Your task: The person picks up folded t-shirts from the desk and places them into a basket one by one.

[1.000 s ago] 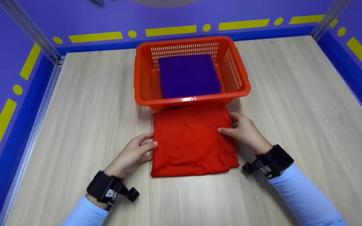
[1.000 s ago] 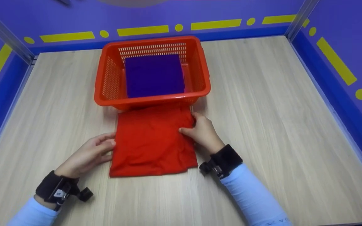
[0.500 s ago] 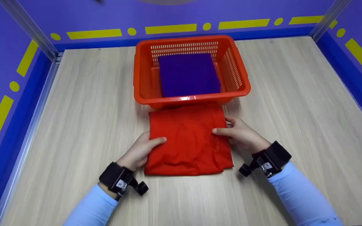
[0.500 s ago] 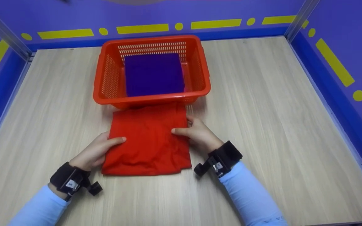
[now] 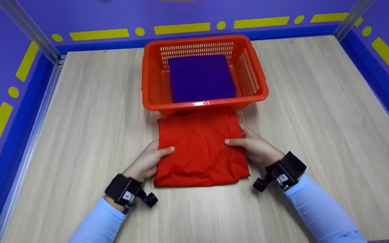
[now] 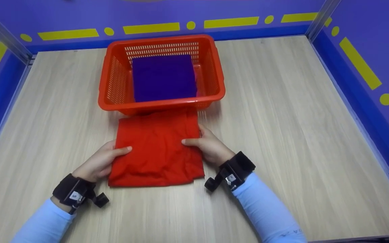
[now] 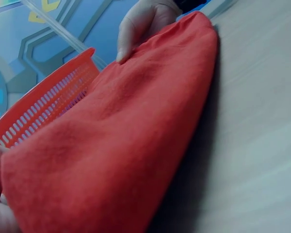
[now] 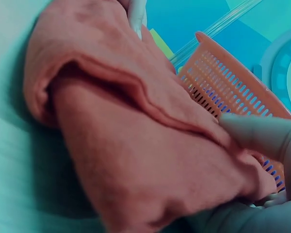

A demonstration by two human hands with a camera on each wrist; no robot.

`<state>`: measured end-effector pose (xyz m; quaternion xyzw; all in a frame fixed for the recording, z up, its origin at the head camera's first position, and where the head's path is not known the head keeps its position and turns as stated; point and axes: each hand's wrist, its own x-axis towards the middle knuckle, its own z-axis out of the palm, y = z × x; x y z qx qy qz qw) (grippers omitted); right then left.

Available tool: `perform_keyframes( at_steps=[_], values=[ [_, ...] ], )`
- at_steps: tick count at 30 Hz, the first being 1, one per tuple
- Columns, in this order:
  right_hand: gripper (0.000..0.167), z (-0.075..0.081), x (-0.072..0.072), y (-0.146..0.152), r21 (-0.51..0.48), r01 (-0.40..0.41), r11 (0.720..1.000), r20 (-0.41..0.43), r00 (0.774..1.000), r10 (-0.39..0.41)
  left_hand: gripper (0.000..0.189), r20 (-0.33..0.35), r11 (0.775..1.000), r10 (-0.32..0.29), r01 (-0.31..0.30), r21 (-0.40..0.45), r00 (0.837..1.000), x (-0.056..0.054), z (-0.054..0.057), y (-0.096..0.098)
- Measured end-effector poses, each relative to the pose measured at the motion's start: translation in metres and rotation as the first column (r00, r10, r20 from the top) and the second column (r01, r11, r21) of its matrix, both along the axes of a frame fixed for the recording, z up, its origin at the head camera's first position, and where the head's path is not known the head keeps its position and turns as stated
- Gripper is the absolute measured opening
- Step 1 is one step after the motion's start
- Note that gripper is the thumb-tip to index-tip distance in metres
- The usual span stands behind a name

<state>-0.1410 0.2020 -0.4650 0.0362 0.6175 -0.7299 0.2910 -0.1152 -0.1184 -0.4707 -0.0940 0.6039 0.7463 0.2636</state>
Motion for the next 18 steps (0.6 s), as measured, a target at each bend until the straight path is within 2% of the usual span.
perform_keyframes(
  at_steps=[10,18],
  values=[
    [0.069,-0.002,0.002,-0.005,-0.020,0.057,0.998,-0.033,0.998,-0.058,0.044,-0.026,0.998,-0.060,0.060,0.001,0.998,-0.001,0.003,-0.008],
    [0.070,-0.003,0.006,-0.003,-0.037,0.054,0.998,-0.037,0.998,-0.055,0.049,-0.117,0.991,-0.129,0.125,-0.039,0.985,0.003,0.006,-0.014]
  ],
)
